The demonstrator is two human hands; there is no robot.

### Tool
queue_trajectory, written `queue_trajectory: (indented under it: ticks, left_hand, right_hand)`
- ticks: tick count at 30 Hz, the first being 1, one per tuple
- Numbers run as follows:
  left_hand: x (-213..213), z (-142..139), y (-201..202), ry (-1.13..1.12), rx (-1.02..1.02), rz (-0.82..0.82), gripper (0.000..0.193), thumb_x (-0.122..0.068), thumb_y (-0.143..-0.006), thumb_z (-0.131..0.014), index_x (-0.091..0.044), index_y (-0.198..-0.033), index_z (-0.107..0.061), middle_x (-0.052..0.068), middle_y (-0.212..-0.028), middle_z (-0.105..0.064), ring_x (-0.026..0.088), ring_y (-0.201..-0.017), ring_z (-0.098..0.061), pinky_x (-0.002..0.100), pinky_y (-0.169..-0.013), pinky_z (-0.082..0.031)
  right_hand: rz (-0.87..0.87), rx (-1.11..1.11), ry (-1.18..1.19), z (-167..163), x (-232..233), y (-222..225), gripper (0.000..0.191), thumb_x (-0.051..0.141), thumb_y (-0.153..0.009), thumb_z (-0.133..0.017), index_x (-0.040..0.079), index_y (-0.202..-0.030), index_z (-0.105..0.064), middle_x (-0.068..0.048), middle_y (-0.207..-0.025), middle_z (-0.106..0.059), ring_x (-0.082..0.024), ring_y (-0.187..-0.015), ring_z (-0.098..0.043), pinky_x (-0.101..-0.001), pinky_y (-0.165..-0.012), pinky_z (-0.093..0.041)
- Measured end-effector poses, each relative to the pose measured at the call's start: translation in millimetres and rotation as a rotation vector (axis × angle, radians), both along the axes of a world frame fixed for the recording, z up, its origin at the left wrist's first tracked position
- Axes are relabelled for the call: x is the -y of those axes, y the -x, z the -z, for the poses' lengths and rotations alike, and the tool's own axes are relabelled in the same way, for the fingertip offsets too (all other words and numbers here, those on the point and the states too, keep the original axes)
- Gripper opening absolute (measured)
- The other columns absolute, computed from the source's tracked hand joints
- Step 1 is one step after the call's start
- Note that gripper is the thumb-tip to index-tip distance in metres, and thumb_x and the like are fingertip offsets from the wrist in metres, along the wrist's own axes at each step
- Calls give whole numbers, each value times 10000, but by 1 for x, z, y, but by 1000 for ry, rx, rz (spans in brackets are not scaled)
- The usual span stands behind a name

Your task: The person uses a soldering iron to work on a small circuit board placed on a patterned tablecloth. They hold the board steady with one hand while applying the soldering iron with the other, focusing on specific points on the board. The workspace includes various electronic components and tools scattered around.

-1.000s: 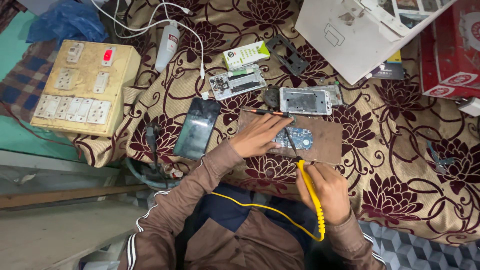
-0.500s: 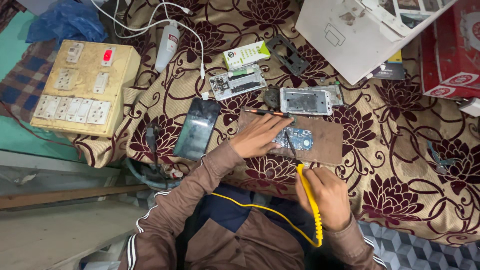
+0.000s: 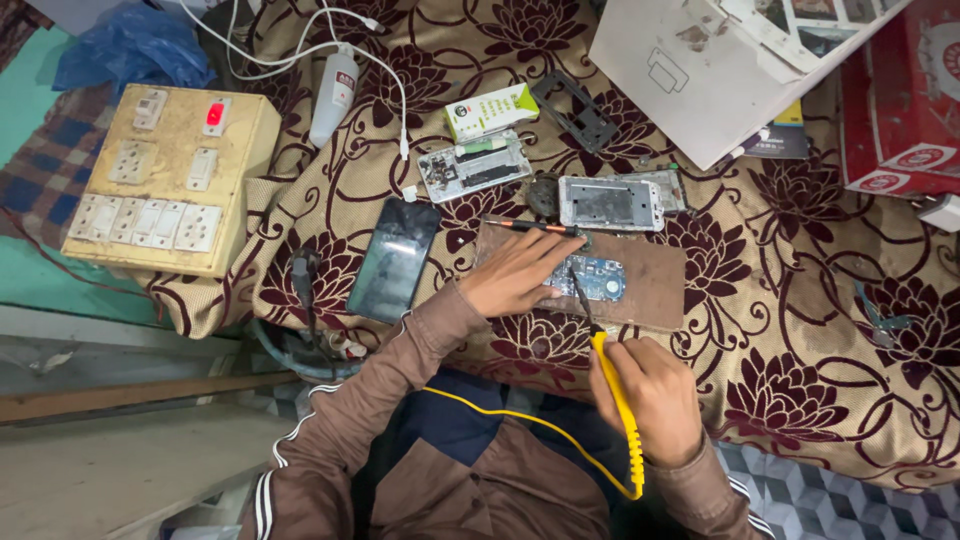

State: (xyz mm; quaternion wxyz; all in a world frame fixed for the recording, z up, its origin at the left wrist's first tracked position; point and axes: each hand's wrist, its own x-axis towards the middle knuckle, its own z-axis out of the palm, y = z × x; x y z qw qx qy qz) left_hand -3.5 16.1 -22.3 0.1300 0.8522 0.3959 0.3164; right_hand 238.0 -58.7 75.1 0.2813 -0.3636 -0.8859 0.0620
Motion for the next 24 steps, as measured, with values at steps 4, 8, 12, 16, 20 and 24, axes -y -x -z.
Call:
queue_trajectory:
  ticks: [4,8,12,16,20,24]
  left_hand:
    - [0,-2,0,31,-13,-2,847,-218,-845,-785,-48,-1552,-350,225,-1450,-497,400,-1322,-474,502,-1076,-417]
    - [0,-4,0,58,-22,1,835,-209,-852,-774,-45,-1553,-350,207,-1456,-513,394,-1334,-482,496,-1078,-424]
    - [1,-4,0,19,-5,-6,835,-215,-842,-784,-50,-1545,-365,231,-1452,-501,407,-1324,-481,500,-1076,-421]
    - [1,-3,-1,27,-14,-14,831,-218,-847,-786,-49,-1544,-367,231,-1449,-501,407,-1316,-486,500,-1070,-423]
    - [0,-2,0,39,-15,-7,835,-215,-851,-780,-54,-1553,-357,219,-1453,-507,398,-1314,-489,495,-1070,-426]
    - [0,-1,-1,37,-9,-8,850,-217,-843,-784,-56,-1556,-349,229,-1464,-493,401,-1320,-479,497,-1075,-418]
  right_hand:
    - [7,9,16,-2,1,1,148,66,-793,-763,-16,-890,-687,-128,-735,-613,-304,-645,-625,-404,-596,-504]
    - [2,5,3,-3,0,1,161,68,-792,-759,-26,-898,-681,-129,-743,-612,-297,-643,-622,-399,-596,-506]
    - [5,14,7,-2,0,1,149,71,-795,-759,-18,-884,-680,-124,-728,-600,-299,-641,-619,-402,-596,-502]
    - [30,32,-3,1,1,2,155,92,-800,-759,-10,-890,-683,-121,-727,-592,-296,-637,-617,-401,-591,-501]
    - [33,59,7,3,1,2,142,105,-802,-754,5,-876,-685,-112,-700,-570,-291,-625,-612,-405,-589,-500]
    - [36,73,8,5,1,1,141,106,-802,-756,5,-871,-686,-114,-697,-568,-293,-622,-612,-409,-590,-501]
